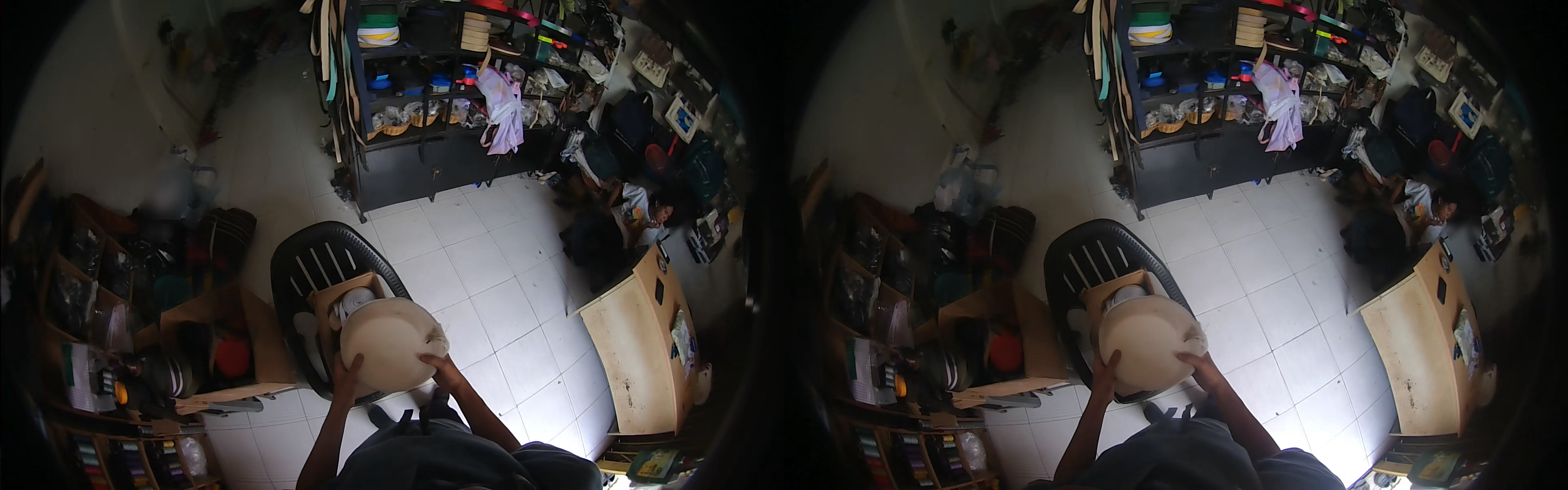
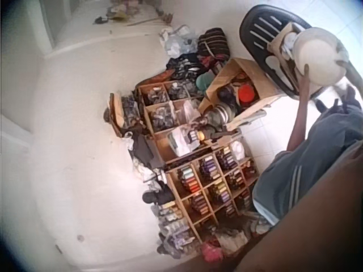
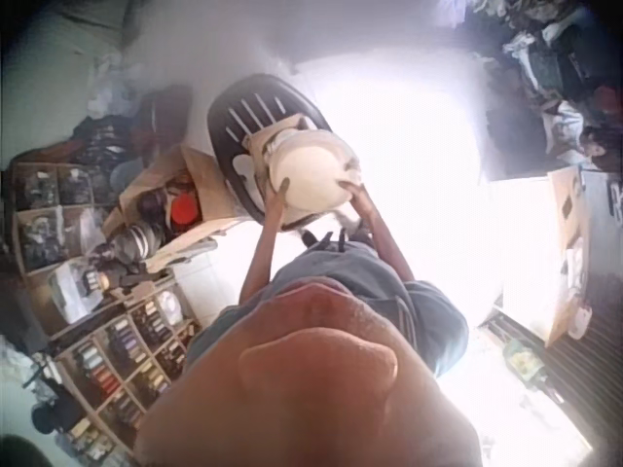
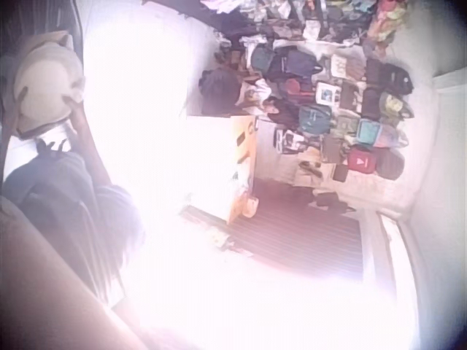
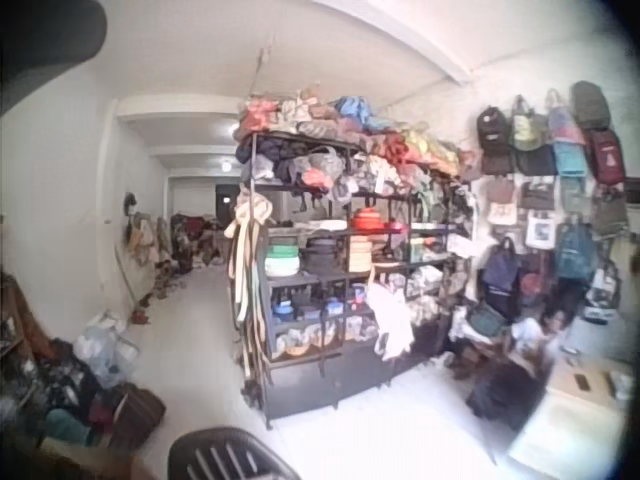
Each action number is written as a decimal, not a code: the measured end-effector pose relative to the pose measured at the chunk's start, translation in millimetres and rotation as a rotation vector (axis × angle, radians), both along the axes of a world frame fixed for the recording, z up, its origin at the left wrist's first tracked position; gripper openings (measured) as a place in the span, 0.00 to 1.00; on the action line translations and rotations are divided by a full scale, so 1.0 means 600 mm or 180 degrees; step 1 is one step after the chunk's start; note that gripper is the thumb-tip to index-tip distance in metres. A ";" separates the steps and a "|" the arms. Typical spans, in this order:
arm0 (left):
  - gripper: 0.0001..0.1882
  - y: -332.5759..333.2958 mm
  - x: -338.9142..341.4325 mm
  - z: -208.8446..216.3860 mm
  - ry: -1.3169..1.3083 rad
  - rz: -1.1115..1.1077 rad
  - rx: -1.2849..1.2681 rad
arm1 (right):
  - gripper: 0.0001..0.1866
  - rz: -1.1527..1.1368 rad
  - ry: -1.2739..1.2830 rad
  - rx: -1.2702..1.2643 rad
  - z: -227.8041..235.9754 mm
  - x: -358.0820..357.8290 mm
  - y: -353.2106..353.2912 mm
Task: The person picks up large rolls of white and brown ribbon from boxes on the floor and places them onto shelves, and also moves smaller red rolls between boxes.
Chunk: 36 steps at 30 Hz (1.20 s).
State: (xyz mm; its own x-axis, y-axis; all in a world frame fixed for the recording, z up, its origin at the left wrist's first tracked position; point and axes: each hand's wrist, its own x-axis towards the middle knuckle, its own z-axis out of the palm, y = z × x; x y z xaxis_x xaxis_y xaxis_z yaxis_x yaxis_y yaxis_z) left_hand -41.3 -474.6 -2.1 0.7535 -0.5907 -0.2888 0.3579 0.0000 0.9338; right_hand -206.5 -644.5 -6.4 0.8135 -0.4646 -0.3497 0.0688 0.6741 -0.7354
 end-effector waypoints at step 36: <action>0.31 -0.805 -0.105 0.157 0.0044 -0.0147 -0.1094 | 0.44 -0.1195 0.0404 -0.1017 0.175 -0.100 -0.750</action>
State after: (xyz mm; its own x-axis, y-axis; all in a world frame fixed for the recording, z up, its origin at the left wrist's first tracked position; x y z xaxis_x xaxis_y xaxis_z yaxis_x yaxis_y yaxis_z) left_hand -104.2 -957.5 92.1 0.7211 -0.6885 -0.0770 0.3775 0.2972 0.8770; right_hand -266.3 -1094.4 98.9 0.5303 -0.8167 -0.2277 0.1598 0.3600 -0.9192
